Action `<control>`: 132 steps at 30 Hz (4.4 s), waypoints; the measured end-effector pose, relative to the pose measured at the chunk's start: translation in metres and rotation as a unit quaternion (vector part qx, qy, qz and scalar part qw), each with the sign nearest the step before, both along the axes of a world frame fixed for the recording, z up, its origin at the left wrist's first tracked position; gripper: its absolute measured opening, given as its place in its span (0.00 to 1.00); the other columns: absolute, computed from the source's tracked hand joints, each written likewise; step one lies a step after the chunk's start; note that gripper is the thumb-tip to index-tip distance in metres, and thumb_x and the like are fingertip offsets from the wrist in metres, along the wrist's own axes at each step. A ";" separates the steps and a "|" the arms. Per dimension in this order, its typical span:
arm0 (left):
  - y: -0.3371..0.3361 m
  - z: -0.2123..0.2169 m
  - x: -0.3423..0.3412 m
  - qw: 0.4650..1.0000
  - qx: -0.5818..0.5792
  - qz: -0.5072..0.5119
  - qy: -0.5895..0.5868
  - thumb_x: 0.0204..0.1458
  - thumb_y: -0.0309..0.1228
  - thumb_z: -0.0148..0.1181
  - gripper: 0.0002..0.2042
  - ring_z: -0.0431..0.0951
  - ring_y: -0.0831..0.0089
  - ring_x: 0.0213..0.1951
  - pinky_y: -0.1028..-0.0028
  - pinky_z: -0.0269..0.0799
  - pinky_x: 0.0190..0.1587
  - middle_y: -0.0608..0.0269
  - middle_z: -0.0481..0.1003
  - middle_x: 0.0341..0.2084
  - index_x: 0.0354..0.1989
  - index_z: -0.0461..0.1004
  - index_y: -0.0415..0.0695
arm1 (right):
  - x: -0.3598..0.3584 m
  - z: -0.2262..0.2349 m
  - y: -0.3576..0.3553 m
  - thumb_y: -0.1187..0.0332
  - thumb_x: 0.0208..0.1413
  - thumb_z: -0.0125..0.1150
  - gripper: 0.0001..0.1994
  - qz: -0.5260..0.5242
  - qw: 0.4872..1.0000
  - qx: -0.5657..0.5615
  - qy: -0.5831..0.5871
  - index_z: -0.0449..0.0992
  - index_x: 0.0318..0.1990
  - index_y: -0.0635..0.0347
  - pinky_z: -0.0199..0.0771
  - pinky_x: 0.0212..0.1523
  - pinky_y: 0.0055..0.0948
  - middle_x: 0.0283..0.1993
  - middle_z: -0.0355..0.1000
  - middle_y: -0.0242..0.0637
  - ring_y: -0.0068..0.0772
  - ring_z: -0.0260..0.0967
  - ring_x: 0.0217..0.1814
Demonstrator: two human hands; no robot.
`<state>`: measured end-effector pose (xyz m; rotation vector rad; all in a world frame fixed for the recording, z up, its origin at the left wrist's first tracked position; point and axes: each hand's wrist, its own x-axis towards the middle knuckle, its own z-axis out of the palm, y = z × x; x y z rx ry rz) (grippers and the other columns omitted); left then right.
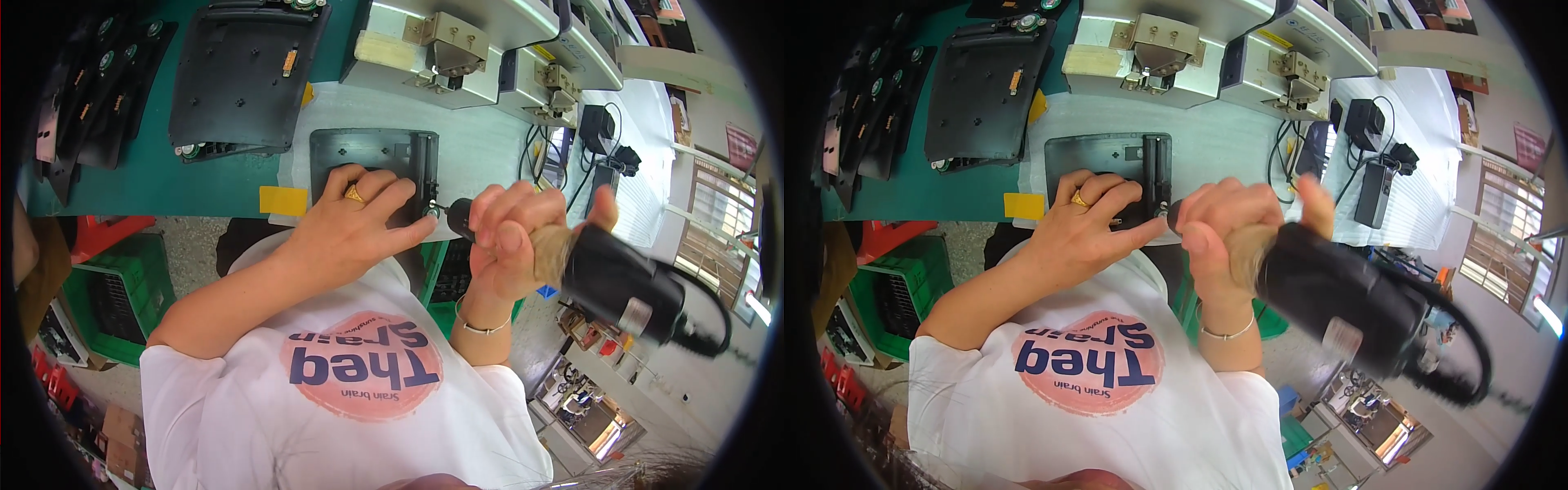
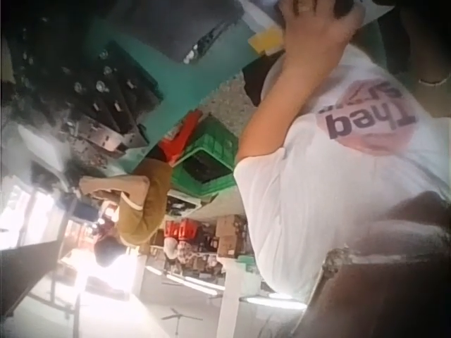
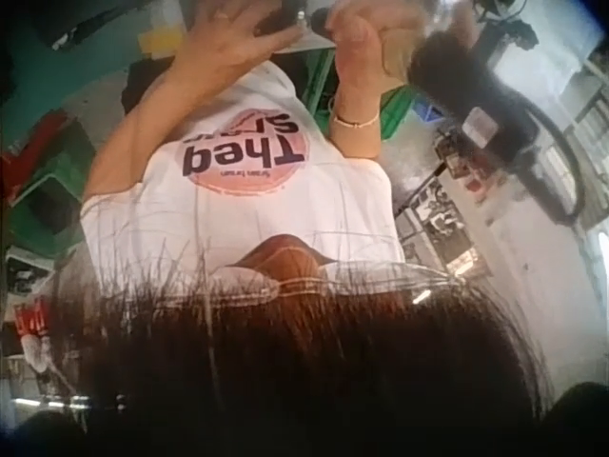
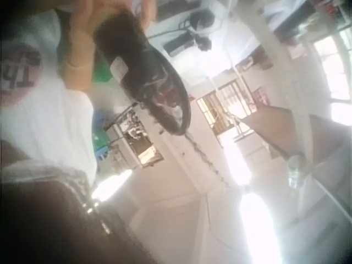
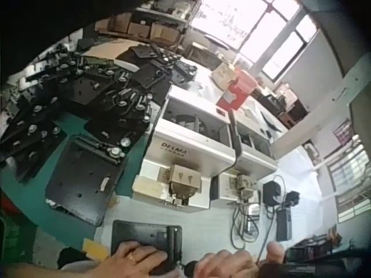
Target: Use an electric screwdriver to fasten screws into a plastic housing on a factory assembly line.
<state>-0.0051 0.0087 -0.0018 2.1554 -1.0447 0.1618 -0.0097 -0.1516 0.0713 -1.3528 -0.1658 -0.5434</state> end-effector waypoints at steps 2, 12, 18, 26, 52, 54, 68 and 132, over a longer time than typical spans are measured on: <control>0.000 -0.001 0.000 1.000 0.000 0.000 -0.001 0.41 0.30 0.61 0.18 0.68 0.64 0.50 0.59 0.60 0.53 0.63 0.69 0.44 0.44 0.78 0.61 | 0.003 -0.001 -0.005 0.81 0.46 0.69 0.36 0.018 1.000 -0.014 0.005 0.52 0.58 0.49 0.73 0.27 0.32 0.27 0.67 0.31 0.28 0.65 0.23; 0.001 0.002 0.003 1.000 -0.003 -0.002 0.003 0.43 0.31 0.59 0.18 0.68 0.63 0.50 0.57 0.60 0.55 0.61 0.69 0.44 0.46 0.76 0.59 | 0.010 -0.006 -0.008 0.84 0.47 0.65 0.26 0.065 0.994 -0.083 -0.041 0.54 0.45 0.54 0.72 0.28 0.28 0.25 0.65 0.33 0.27 0.64 0.22; -0.001 0.004 0.001 1.000 -0.016 0.005 -0.013 0.42 0.31 0.60 0.18 0.69 0.62 0.49 0.59 0.62 0.53 0.60 0.70 0.43 0.45 0.77 0.58 | 0.023 0.007 -0.013 0.82 0.49 0.64 0.26 0.105 0.994 -0.007 -0.031 0.56 0.51 0.52 0.72 0.27 0.33 0.24 0.66 0.31 0.29 0.65 0.23; -0.004 0.001 0.001 0.999 -0.024 0.027 -0.039 0.38 0.30 0.66 0.21 0.69 0.64 0.48 0.60 0.61 0.52 0.63 0.70 0.41 0.44 0.78 0.62 | 0.082 0.040 0.002 0.81 0.54 0.57 0.28 0.001 0.983 0.064 -0.172 0.52 0.59 0.51 0.71 0.26 0.33 0.23 0.64 0.32 0.28 0.62 0.20; -0.001 0.001 0.002 0.999 -0.012 0.018 -0.034 0.41 0.30 0.66 0.23 0.69 0.64 0.47 0.60 0.60 0.53 0.64 0.69 0.41 0.50 0.75 0.59 | 0.125 0.045 0.022 0.83 0.47 0.67 0.23 0.073 0.994 -0.053 -0.068 0.65 0.51 0.65 0.67 0.22 0.16 0.24 0.73 0.31 0.17 0.68 0.21; -0.003 0.001 0.001 0.999 -0.030 0.030 0.004 0.39 0.30 0.69 0.25 0.69 0.64 0.48 0.59 0.60 0.53 0.64 0.69 0.42 0.50 0.73 0.54 | 0.118 0.048 0.018 0.84 0.51 0.60 0.25 0.070 0.993 -0.094 -0.035 0.59 0.57 0.65 0.70 0.23 0.29 0.25 0.69 0.36 0.25 0.64 0.19; 0.000 0.005 0.004 0.999 -0.010 0.018 0.033 0.38 0.28 0.70 0.24 0.68 0.62 0.50 0.59 0.59 0.54 0.63 0.68 0.45 0.48 0.72 0.52 | 0.001 0.016 -0.031 0.77 0.55 0.54 0.27 0.145 0.988 -0.020 -0.041 0.58 0.62 0.49 0.62 0.21 0.28 0.24 0.61 0.30 0.24 0.58 0.19; -0.013 0.016 0.036 0.988 -0.039 -0.018 0.146 0.44 0.28 0.67 0.10 0.65 0.61 0.44 0.64 0.60 0.49 0.63 0.66 0.41 0.36 0.82 0.57 | -0.008 -0.006 -0.008 0.84 0.49 0.64 0.26 0.051 0.997 -0.047 -0.041 0.54 0.47 0.50 0.72 0.26 0.30 0.26 0.65 0.32 0.26 0.63 0.21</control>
